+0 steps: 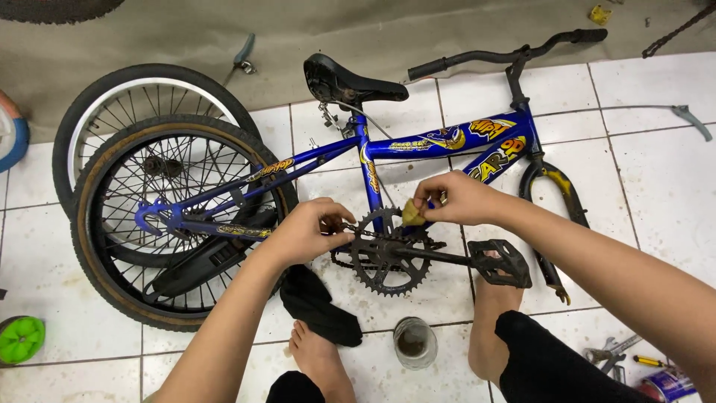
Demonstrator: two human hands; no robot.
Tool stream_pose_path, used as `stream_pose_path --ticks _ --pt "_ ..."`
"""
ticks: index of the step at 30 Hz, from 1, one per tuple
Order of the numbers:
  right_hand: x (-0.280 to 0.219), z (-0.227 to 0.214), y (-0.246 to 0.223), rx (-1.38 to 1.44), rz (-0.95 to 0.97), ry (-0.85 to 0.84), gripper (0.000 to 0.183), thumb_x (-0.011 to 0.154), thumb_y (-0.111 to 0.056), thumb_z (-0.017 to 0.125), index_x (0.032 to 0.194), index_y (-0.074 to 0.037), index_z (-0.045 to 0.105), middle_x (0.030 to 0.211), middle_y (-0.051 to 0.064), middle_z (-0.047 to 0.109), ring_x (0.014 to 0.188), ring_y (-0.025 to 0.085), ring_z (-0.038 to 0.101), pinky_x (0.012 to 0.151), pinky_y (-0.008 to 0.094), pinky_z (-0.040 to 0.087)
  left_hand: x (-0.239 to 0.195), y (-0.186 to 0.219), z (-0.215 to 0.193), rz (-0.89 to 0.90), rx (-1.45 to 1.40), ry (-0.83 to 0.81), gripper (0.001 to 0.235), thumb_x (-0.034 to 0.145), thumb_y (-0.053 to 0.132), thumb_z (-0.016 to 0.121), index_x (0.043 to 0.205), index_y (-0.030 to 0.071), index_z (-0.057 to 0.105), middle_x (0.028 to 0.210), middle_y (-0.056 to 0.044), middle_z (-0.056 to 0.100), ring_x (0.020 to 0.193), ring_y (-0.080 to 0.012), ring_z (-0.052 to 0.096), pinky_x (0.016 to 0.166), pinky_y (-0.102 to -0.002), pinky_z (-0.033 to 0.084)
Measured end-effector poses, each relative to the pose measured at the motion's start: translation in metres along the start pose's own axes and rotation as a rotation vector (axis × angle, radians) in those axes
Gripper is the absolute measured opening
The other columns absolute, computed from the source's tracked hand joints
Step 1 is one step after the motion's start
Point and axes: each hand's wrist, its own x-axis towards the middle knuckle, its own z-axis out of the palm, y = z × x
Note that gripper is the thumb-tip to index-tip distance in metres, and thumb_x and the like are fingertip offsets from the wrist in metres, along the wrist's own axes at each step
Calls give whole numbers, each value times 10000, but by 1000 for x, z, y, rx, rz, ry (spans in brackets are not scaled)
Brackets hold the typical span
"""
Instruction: The person sits on the floor and cleans a blue bicycle frame using a yellow sponge and a small container of liquid. They wipe the frame, chain, and gears, occasionally dipping the sponge into the container to reapply the cleaning solution.
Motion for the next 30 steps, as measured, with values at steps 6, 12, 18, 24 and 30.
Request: stream_pose_path --ticks 6,12,18,24,30 --pt "10 10 -24 -49 -205 69 109 846 -91 719 945 -87 765 889 102 771 681 225 691 650 344 524 -1 6 1 28 109 -25 198 819 96 779 1010 44 774 883 -139 727 865 -256 710 819 -398 600" --pt "14 -2 -42 -325 -160 -33 80 754 -164 746 829 -145 766 786 15 748 689 216 713 681 371 557 -2 15 -2 3 153 -75 144 853 133 753 984 80 779 1028 -112 750 1047 -301 718 934 -438 580" --pt "14 18 -56 -223 -252 -61 81 860 -114 693 907 -85 751 891 89 758 782 258 725 753 394 561 2 9 -4 14 81 -129 152 887 119 711 1013 78 784 1013 -99 751 1035 -282 703 1021 -451 501" --pt "13 24 -41 -87 -136 -166 111 790 -179 737 850 -87 757 781 85 767 720 254 723 715 388 568 5 6 -5 1 61 -160 165 901 125 700 1034 76 784 1019 -89 757 1027 -268 705 1021 -463 480" --pt "16 14 -51 -399 -258 43 55 808 -143 714 843 -106 735 774 72 732 725 268 721 699 397 569 2 7 3 -10 93 -99 176 851 164 770 1007 84 780 995 -88 753 1013 -277 711 979 -459 506"
